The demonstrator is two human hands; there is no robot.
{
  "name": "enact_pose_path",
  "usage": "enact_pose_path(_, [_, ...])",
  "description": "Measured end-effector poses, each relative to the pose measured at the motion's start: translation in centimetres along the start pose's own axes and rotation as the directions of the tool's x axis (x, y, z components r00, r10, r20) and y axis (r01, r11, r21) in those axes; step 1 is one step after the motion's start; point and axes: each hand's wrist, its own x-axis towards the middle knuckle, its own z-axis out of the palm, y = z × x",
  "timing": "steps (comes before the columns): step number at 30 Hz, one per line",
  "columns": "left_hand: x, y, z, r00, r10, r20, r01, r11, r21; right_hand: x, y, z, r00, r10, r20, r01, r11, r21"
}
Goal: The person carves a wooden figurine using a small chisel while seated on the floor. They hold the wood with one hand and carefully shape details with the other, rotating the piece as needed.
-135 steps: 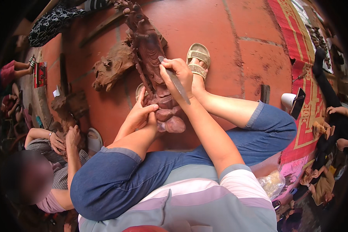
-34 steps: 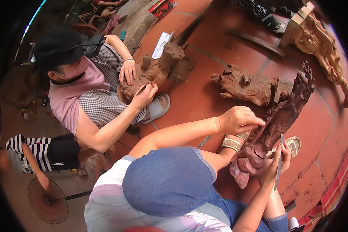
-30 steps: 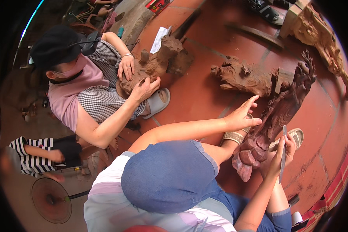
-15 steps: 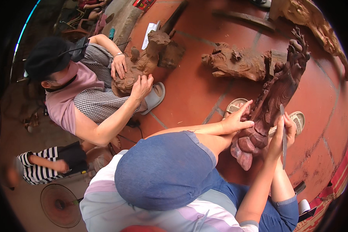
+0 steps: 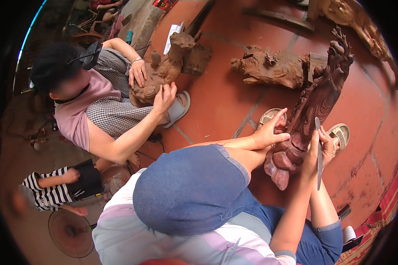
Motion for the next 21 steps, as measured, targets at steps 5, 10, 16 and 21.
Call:
enact_pose_path(5, [0.6, -0.9, -0.7, 1.000, 0.011, 0.013, -0.011, 0.998, -0.062, 1.8, -0.6, 1.1, 0.983, 0.129, -0.127, -0.093, 0.962, 0.258])
enact_pose_path(10, [0.7, -1.3, -1.0, 1.000, 0.004, -0.007, -0.004, 1.000, -0.030, 0.8, 0.1, 0.8, 0.996, 0.050, -0.078, -0.036, 0.985, 0.167])
enact_pose_path(16, [0.2, 1.8, -0.1, 0.995, -0.096, 0.042, 0.100, 0.990, -0.103, -0.3, 0.3, 1.7, 0.987, 0.026, -0.158, -0.017, 0.998, 0.054])
enact_pose_path(21, [0.4, 1.7, 0.0, 0.999, -0.049, 0.023, 0.050, 0.997, -0.059, 2.4, -0.7, 1.6, 0.938, 0.141, -0.318, -0.061, 0.966, 0.249])
